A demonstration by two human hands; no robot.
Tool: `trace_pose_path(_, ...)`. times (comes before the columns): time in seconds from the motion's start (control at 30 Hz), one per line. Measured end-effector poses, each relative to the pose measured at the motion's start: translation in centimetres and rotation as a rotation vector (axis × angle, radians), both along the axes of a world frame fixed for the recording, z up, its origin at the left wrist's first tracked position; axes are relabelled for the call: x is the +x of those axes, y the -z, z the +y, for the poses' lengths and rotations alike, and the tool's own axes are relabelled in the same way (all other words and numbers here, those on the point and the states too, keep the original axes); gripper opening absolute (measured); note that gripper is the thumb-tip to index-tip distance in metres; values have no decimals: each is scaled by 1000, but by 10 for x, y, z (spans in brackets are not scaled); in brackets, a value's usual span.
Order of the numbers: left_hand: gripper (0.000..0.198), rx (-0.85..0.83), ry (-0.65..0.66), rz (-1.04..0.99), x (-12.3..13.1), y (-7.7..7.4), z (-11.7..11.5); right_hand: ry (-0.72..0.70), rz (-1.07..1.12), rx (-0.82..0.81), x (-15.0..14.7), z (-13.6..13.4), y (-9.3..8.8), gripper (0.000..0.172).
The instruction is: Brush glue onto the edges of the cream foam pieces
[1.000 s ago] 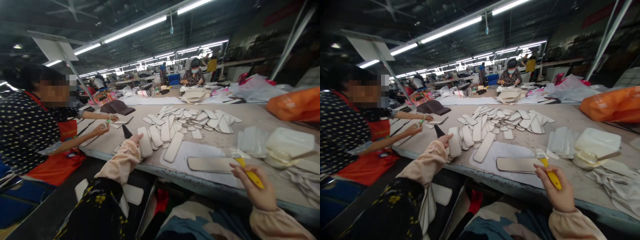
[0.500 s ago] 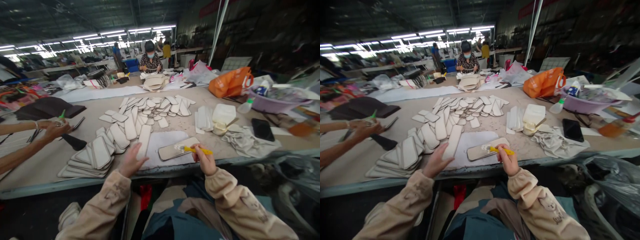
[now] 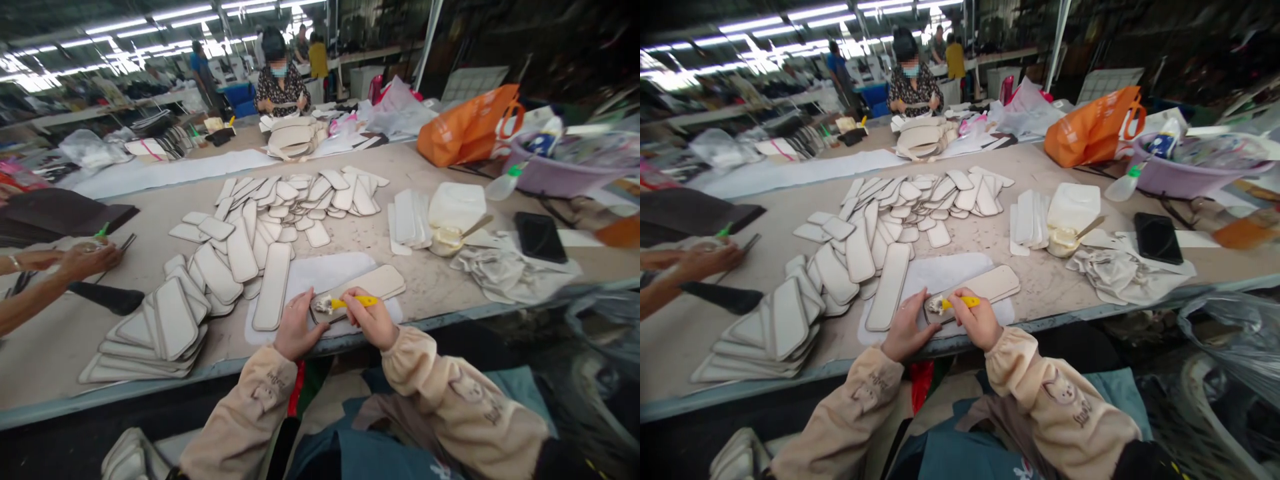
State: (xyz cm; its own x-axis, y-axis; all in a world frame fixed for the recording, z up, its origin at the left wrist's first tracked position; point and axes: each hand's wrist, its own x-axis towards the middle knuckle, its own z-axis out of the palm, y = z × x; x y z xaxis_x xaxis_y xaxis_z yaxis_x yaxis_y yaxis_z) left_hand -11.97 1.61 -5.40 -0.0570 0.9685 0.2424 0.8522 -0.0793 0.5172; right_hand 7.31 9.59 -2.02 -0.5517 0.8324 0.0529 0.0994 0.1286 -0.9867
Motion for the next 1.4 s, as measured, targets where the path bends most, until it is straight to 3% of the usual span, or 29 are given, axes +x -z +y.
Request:
trace_pose_path(0.23, 82, 27, 9, 76, 4, -3, 0, 107, -173, 80, 11, 16, -6, 28)
trace_pose_path(0.57, 78, -3, 16, 104, 2, -1, 2, 527, -356, 193, 79, 69, -9, 27)
trace_pose_path(0.7, 79, 9, 17, 114, 2, -1, 1, 630, -390, 281, 95, 77, -8, 28)
trace_pose_path(0.8, 80, 9, 18, 127, 2, -1, 0, 544, -241, 215, 89, 65, -10, 30)
trace_pose_path(0.9, 81, 4, 26, 144, 4, -1, -1, 312, -46, 78, 66, 40, -13, 32)
trace_pose_path(1.07, 81, 22, 33, 149, 6, -2, -1, -17, -53, -5, 25, 6, -13, 28)
trace_pose_path(1.2, 83, 12, 41, 147, 5, -2, -1, -33, -122, 8, 17, 5, -9, 25)
trace_pose_path(1.4, 79, -1, 47, 169, 3, -2, 0, 126, -221, 62, 52, 36, -12, 24)
